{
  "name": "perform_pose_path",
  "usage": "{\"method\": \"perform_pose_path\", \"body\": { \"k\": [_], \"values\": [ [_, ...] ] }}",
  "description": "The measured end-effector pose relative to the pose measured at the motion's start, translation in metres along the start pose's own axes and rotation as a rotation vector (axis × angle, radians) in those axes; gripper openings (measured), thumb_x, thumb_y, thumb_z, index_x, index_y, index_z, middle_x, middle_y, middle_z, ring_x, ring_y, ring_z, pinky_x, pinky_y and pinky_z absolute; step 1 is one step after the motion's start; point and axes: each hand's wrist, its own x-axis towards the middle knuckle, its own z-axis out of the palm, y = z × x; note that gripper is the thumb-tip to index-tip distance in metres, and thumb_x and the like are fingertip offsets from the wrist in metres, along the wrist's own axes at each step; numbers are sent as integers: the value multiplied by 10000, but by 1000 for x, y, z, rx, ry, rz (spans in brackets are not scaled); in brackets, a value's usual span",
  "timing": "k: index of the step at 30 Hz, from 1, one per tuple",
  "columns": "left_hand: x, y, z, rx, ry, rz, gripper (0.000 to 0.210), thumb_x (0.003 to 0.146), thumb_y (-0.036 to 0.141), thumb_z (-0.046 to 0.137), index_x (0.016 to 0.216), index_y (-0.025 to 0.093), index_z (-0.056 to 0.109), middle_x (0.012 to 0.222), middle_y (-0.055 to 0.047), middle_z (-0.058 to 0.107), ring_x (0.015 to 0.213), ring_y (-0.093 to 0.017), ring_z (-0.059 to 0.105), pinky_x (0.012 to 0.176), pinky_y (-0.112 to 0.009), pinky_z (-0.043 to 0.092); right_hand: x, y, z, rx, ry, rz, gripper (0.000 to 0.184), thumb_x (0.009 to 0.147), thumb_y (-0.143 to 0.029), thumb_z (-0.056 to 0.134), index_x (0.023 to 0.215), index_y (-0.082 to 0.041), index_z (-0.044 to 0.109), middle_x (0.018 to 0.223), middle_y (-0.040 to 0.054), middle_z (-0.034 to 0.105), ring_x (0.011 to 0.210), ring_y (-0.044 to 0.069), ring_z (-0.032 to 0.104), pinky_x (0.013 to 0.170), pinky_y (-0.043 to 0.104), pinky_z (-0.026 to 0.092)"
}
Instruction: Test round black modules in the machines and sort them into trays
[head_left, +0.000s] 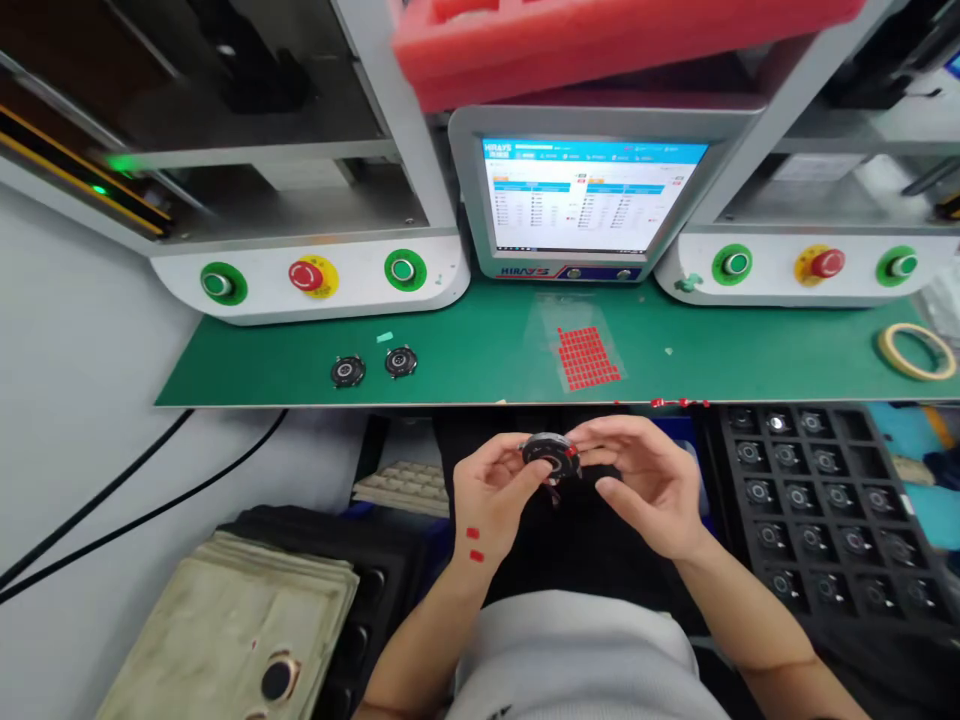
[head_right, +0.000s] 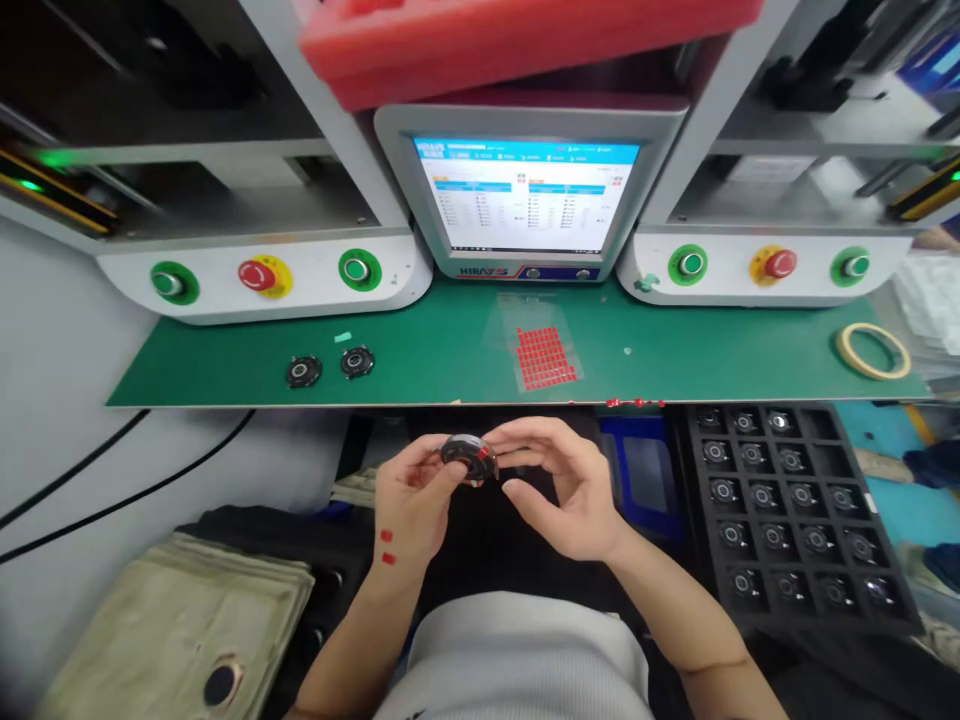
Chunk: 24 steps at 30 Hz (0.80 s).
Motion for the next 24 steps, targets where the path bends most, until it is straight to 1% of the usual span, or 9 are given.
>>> {"method": "perform_pose_path", "body": {
  "k": [2,4,5,8,11,14,16,20,24],
  "values": [
    [-6,2,-2,145,31,171,184,738,282,825,831,153,732,735,-29,758,624,-135,712,570,-186,591,-3,-6,5,-87,105,-70,449,826,17,657,1179,-260,652,1054,25,720,980,130,716,869,247,619],
    [-11,4,-2,279,13,294,107,778,209,788,866,176,735,770,-7,762,666,-119,718,608,-170,587,-5,-10,9,-167,171,-111,441,795,55,675,1099,-264,674,975,-2,732,925,122,723,835,237,624],
    [-12,5,-2,339,-4,345,104,787,178,776,882,187,736,786,2,763,682,-110,718,623,-161,581,-5,-12,11,-195,190,-113,423,786,55,686,1065,-263,679,947,-6,736,906,129,727,815,247,628],
    [-14,6,-6,471,-45,468,161,788,131,770,928,203,738,815,10,761,697,-99,706,651,-165,567,-6,-14,13,-245,226,-72,364,773,18,724,1012,-254,680,926,4,744,875,163,739,762,289,645],
    [-12,5,-12,530,-79,570,240,766,105,785,976,210,736,838,-1,761,706,-109,695,632,-187,546,-5,-15,12,-266,227,-55,373,767,9,736,1018,-262,681,948,10,754,881,185,744,760,323,648],
    [-9,5,-16,531,-133,653,320,751,77,789,1031,219,726,909,-13,770,771,-130,711,682,-221,563,-6,-15,11,-288,212,-80,404,756,31,732,1021,-270,691,955,3,766,882,189,745,794,347,640],
    [-8,7,-16,527,-156,685,344,750,65,786,1049,222,721,927,-15,772,790,-136,715,712,-235,577,-7,-16,11,-305,214,-111,391,755,35,727,999,-270,704,942,2,772,866,191,746,787,350,641],
    [-6,8,-15,527,-157,711,337,756,78,786,1055,219,720,905,-18,773,775,-134,715,700,-230,582,-4,-19,11,-345,214,-170,361,750,39,725,943,-265,728,900,7,770,839,187,740,747,334,636],
    [-4,8,-17,529,-171,716,326,750,94,796,1045,213,725,897,-18,771,772,-133,714,696,-227,583,1,-23,7,-338,156,-113,359,741,30,743,947,-264,726,857,-1,756,786,168,715,703,316,602]
  ]
}}
